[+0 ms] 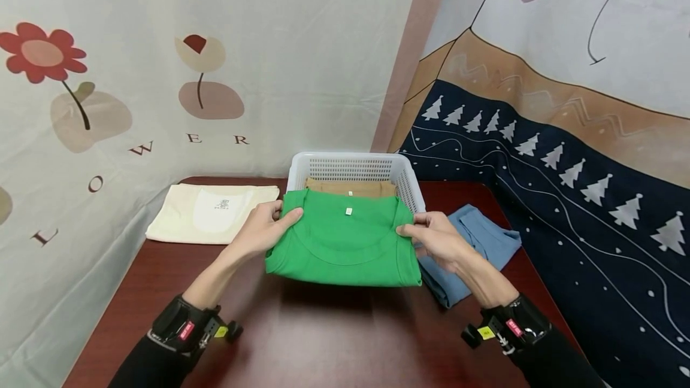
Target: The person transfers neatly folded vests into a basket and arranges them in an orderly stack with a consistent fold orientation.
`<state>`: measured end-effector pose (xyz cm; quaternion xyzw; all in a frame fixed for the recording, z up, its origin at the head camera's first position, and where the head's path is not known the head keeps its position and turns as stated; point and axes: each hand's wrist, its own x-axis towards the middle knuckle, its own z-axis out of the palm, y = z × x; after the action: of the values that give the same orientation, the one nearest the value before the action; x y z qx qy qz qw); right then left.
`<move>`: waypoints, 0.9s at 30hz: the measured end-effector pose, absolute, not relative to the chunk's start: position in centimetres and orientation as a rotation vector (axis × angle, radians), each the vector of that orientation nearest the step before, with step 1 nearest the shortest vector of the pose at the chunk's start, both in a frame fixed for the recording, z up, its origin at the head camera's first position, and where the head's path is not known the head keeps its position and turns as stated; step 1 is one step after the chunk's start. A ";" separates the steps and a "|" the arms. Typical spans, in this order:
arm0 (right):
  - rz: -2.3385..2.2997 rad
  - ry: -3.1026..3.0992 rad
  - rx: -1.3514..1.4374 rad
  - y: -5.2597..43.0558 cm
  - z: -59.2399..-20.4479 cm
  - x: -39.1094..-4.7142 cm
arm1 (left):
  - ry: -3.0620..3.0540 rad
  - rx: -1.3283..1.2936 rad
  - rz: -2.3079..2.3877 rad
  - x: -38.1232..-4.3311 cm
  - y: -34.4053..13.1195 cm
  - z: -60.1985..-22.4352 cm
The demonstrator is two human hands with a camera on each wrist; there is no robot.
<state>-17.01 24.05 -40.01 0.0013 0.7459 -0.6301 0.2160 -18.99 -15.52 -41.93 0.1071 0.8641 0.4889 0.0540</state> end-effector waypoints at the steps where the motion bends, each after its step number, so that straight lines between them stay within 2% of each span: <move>1: -1.746 2.072 0.002 24.1 -39.9 -17.3 | 2.626 0.324 1.488 -19.2 -15.5 -41.8; 27: -1.782 2.184 0.055 24.7 -37.8 -22.8 | 2.480 0.262 1.647 -24.7 -13.9 -39.4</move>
<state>-22.84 24.65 -37.81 0.0194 0.7646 -0.6239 0.1605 -24.73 -13.94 -39.37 0.0875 0.8274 0.5495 0.0764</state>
